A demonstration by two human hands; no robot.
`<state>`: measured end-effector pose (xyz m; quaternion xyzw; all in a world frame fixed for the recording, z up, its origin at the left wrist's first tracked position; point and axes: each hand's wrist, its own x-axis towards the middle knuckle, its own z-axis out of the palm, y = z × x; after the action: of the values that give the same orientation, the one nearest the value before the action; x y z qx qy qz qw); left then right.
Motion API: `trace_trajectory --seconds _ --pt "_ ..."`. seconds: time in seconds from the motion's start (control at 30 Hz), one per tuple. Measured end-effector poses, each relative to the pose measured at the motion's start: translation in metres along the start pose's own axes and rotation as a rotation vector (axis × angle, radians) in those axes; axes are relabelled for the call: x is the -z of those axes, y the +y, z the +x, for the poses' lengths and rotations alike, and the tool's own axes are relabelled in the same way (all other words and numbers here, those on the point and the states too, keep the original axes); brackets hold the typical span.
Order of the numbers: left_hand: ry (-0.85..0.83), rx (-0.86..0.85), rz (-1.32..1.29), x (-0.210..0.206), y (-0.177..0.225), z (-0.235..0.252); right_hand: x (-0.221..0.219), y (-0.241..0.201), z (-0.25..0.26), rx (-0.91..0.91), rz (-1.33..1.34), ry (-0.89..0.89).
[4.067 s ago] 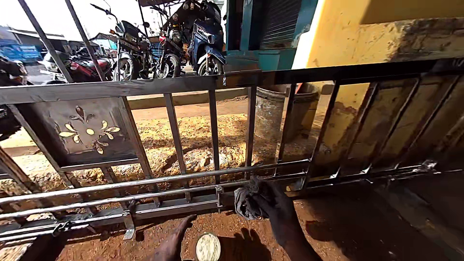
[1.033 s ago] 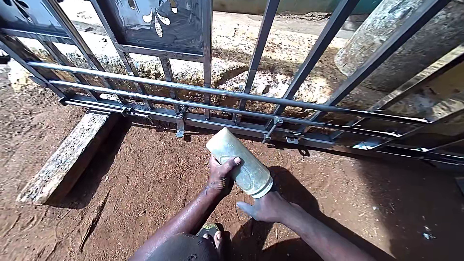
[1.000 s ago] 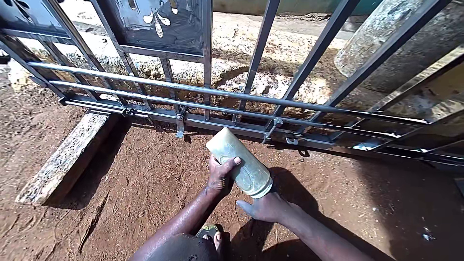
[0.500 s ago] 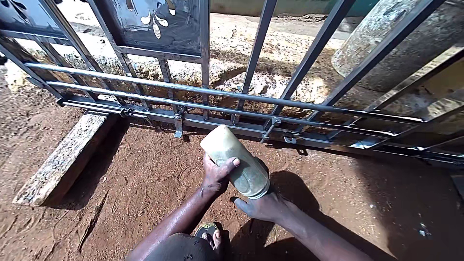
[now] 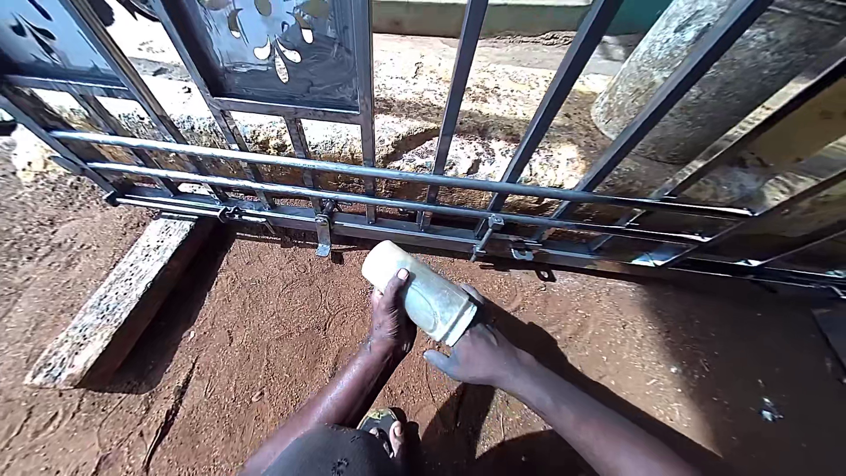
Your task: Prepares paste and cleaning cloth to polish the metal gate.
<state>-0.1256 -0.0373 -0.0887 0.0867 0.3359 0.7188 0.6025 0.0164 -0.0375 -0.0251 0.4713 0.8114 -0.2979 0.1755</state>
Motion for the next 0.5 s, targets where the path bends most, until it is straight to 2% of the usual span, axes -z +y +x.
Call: trace_trajectory --seconds 0.17,0.4,0.5 --pt "0.083 0.118 -0.001 0.002 -0.005 0.001 0.02 0.002 -0.003 0.117 -0.11 0.05" --pt "0.148 0.281 0.052 0.002 -0.007 0.002 0.035 -0.004 -0.008 0.099 -0.243 -0.14" --pt "0.167 0.359 0.054 0.007 -0.008 0.006 0.04 0.001 -0.005 0.156 -0.197 -0.121"
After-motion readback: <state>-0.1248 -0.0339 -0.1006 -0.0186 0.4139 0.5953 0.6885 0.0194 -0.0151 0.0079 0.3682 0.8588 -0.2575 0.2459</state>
